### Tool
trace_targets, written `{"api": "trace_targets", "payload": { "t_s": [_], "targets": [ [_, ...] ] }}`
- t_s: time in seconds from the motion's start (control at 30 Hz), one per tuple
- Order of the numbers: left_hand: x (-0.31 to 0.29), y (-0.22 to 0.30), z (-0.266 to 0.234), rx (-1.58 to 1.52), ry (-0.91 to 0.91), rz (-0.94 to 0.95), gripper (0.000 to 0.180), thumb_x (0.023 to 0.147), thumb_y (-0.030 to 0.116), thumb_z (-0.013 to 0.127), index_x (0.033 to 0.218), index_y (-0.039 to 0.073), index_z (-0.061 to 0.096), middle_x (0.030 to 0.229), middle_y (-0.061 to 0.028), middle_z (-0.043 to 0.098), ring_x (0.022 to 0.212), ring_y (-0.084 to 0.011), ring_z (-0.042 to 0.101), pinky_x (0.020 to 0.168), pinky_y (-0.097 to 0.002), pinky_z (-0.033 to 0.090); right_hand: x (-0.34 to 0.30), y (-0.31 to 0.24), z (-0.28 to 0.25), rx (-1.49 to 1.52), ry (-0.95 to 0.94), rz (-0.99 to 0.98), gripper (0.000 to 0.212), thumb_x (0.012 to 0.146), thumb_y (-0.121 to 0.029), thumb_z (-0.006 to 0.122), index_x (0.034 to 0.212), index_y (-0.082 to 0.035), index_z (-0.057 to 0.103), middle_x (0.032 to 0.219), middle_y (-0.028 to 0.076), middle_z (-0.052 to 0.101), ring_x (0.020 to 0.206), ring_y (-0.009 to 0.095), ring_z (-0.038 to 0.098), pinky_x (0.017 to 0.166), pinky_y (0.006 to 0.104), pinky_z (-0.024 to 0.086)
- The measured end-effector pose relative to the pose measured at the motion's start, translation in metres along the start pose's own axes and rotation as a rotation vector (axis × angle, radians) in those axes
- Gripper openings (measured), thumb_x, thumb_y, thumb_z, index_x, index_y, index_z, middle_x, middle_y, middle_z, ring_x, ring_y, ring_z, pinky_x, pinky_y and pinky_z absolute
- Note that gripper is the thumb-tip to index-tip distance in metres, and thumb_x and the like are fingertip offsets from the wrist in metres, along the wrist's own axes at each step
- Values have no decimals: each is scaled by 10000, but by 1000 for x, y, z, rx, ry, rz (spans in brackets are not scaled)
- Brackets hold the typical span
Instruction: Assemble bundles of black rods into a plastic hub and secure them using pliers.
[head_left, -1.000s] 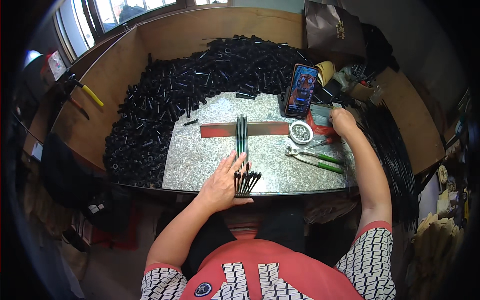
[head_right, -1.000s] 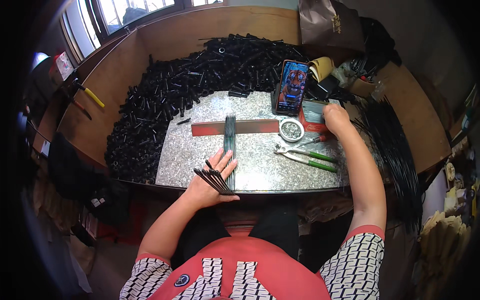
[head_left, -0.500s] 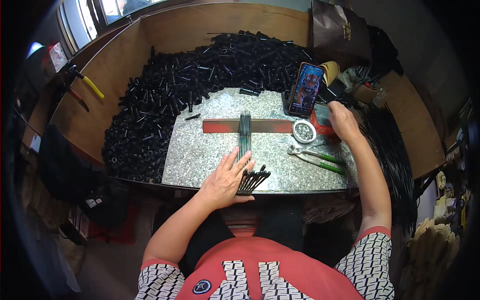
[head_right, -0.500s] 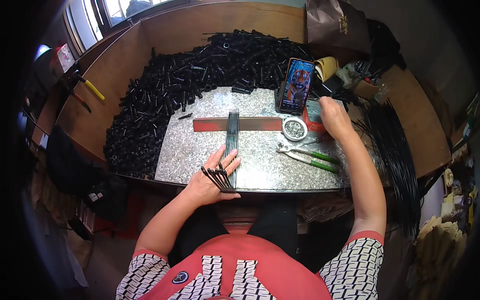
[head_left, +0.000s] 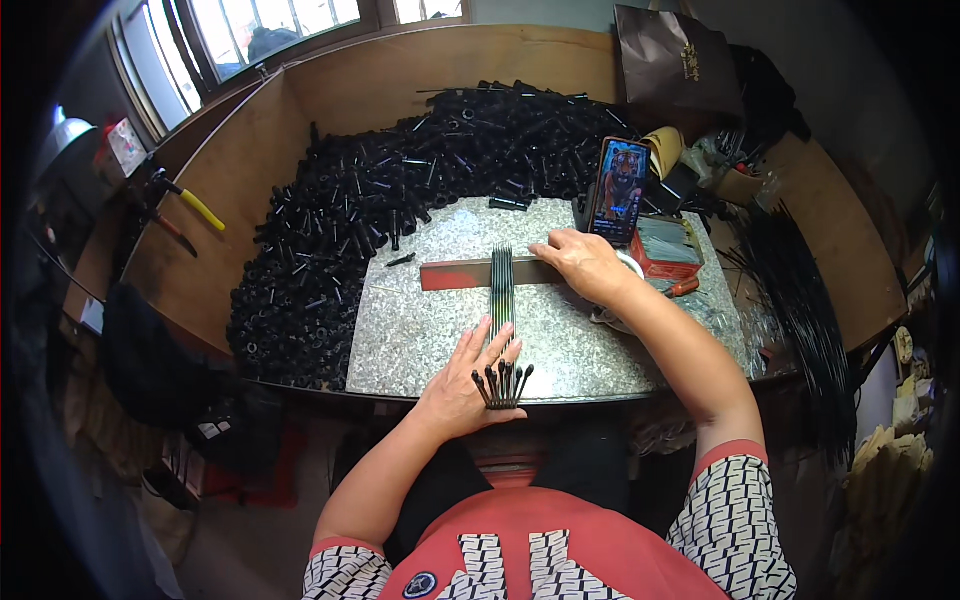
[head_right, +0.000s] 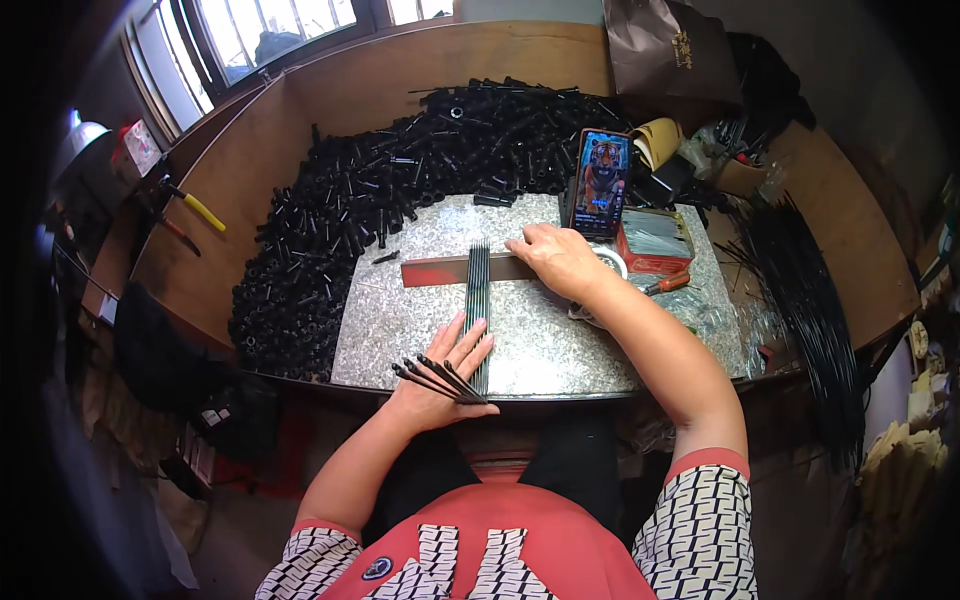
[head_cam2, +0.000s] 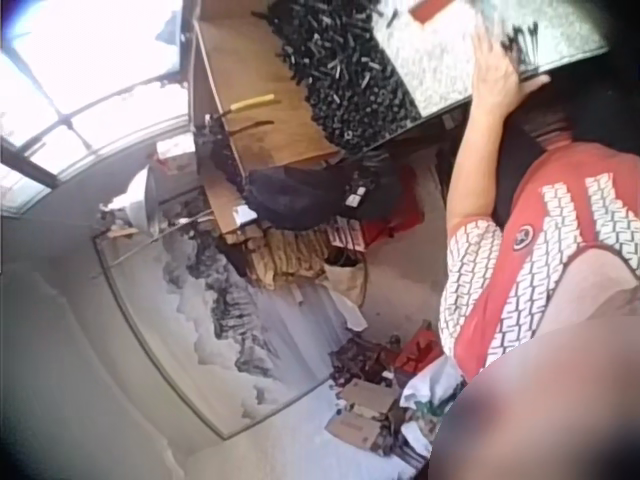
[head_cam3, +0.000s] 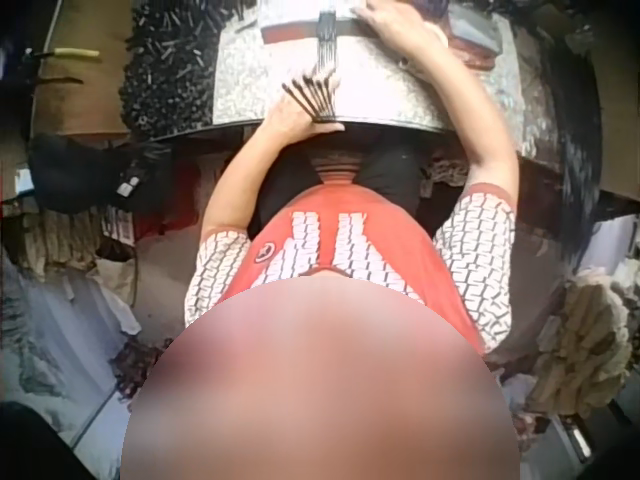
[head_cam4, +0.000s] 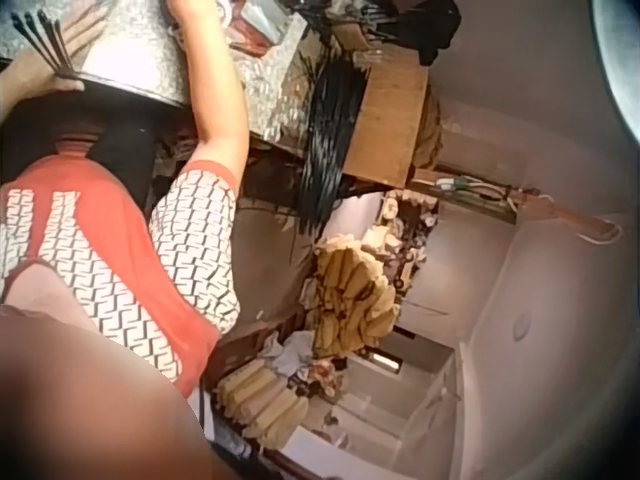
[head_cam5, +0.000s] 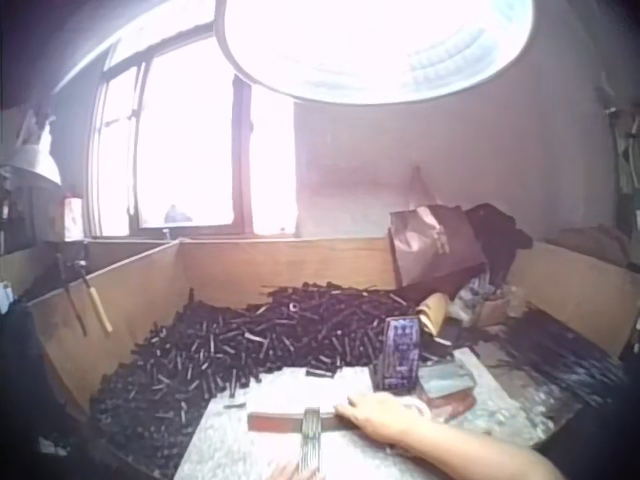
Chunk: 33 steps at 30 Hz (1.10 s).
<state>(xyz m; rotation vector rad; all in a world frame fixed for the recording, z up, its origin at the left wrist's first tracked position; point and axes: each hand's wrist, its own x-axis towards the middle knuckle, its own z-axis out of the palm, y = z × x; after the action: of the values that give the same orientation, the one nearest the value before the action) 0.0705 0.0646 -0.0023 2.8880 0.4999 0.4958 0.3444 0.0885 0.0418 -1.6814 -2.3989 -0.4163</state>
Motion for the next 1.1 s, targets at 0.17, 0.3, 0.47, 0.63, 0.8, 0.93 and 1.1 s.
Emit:
{"api": "trace_targets", "payload": {
  "t_s": [0.17, 0.3, 0.47, 0.63, 0.8, 0.93, 1.1],
  "targets": [
    [1, 0, -1, -16, -14, -13, 894, 690, 535, 737, 1370, 51, 416, 1455, -167, 330, 1363, -420, 253, 1115, -514, 244, 4, 1, 10, 2, -3, 13, 274, 851, -119, 493, 1094, -99, 618, 925, 115, 592, 927, 265, 605, 744, 374, 509],
    [1, -2, 0, -29, -10, -11, 898, 683, 536, 739, 1368, 50, 419, 1456, -169, 329, 1361, -421, 256, 1110, -517, 250, 6, 1, 12, -1, 2, 27, 262, 852, -121, 493, 1073, -97, 633, 921, 117, 596, 928, 265, 608, 743, 377, 510],
    [2, -3, 0, -21, -12, -9, 901, 682, 540, 735, 1367, 47, 420, 1452, -172, 337, 1359, -424, 260, 1104, -519, 257, 7, 4, 17, 21, 15, 13, 262, 851, -122, 494, 1072, -97, 632, 914, 116, 594, 919, 265, 610, 737, 377, 511],
    [2, -3, 0, -17, -14, -4, 901, 684, 542, 732, 1366, 43, 420, 1446, -175, 348, 1356, -424, 267, 1100, -520, 265, 8, 5, 19, 1, -12, 22, 336, 849, -103, 488, 1164, -117, 605, 900, 96, 573, 909, 257, 597, 751, 368, 499],
    [3, -3, 0, -19, -9, -2, 902, 681, 543, 734, 1363, 41, 423, 1443, -178, 351, 1353, -426, 272, 1096, -519, 272, 6, 5, 17, 18, 0, 24, 329, 850, -105, 488, 1156, -114, 608, 896, 96, 571, 908, 260, 596, 750, 369, 498],
    [2, -3, -1, -29, -4, 1, 902, 679, 542, 737, 1360, 39, 426, 1443, -179, 351, 1353, -427, 272, 1096, -519, 272, 7, 5, 17, 31, -9, 30, 321, 851, -103, 486, 1146, -111, 613, 891, 95, 571, 905, 262, 595, 752, 371, 497],
    [3, -3, 0, -22, -9, 2, 905, 676, 540, 742, 1353, 27, 428, 1439, -183, 354, 1353, -431, 272, 1096, -519, 272, 7, 7, 21, 37, 22, 29, 295, 848, -110, 488, 1110, -107, 626, 891, 104, 577, 907, 264, 601, 745, 377, 501]
  ]
}}
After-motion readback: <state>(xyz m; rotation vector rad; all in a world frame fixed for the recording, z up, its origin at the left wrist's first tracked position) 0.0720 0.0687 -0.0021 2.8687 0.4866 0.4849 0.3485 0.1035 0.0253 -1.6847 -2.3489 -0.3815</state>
